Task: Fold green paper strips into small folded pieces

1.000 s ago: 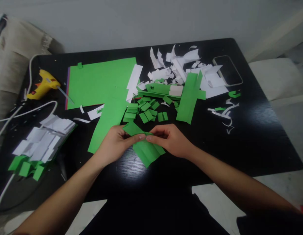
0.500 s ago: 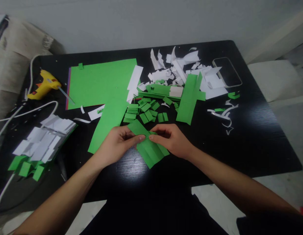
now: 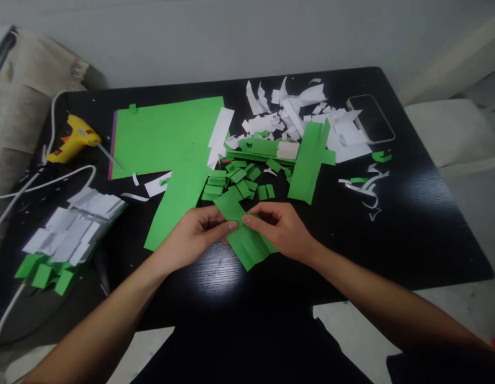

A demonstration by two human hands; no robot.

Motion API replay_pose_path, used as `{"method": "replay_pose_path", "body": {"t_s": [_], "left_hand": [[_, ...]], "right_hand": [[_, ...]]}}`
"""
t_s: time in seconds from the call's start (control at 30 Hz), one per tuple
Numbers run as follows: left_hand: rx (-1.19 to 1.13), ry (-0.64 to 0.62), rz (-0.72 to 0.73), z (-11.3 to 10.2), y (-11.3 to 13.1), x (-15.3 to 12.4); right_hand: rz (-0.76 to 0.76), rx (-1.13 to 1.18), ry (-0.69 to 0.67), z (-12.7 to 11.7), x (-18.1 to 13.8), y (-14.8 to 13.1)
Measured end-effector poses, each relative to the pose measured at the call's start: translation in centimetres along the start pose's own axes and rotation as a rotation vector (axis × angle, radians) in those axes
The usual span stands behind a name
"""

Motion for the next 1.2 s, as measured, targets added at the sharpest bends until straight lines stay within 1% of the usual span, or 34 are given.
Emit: {"method": "replay_pose_path", "body": {"t_s": [0.07,0.17,0.27,0.33,0.43,0.53,0.63,0.77,0.93,1.0,1.13,1.2], "left_hand": [[0.023,-0.03,-0.004,-0.1,0.1,0.0],[0.015,-0.059,-0.026,-0.4,0.1,-0.1],[0.003,-0.045,-0.03,-0.6,0.2,-0.2],[-0.001,-0.016,-0.01,-0.7,0.4,-0.3],[0.012,0.024,0.022,-0.7,0.7,-0.3],[0.029,0.016,0.04,-0.3,0.8,-0.3],[0.033,0.006,0.065,-0.1,0.9,-0.4],[0.043,0.029,0.085,-0.5,1.0,-0.5],[0.073,0.029,0.131,-0.7,1.3,-0.6],[0.073,0.047,0.152,-0.7,1.5,-0.6],[0.056,0.108,0.145,-0.7,1.4,-0.4],[0.051,0.119,0.142,-0.7,1.3,-0.4]], "right_hand": [[-0.015,-0.009,0.034,-0.4,0.1,0.0],[-0.029,-0.022,0.119,-1.4,0.3,0.1],[-0.023,-0.019,0.173,-2.0,0.4,0.2],[-0.015,-0.003,0.163,-1.9,0.4,0.2],[-0.01,0.029,0.11,-1.1,0.3,0.4],[-0.014,0.036,0.082,-0.6,0.2,0.5],[-0.005,0.041,0.087,-0.5,0.1,0.5],[-0.003,0.105,0.106,-0.7,0.1,0.3],[0.069,0.184,0.087,-0.4,0.1,0.6],[0.08,0.188,0.09,-0.4,0.2,0.7],[0.047,0.151,0.099,-0.4,0.2,0.6],[0.037,0.149,0.099,-0.4,0.2,0.6]]}}
Point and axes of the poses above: each hand's wrist, its own x-axis towards the middle knuckle, its own z-axis out of the palm, y = z × x, the point moved 6 cm from there along x, towards the middle knuckle, and after that the axes turned 3 degrees about -z, right-handed, at the moved point
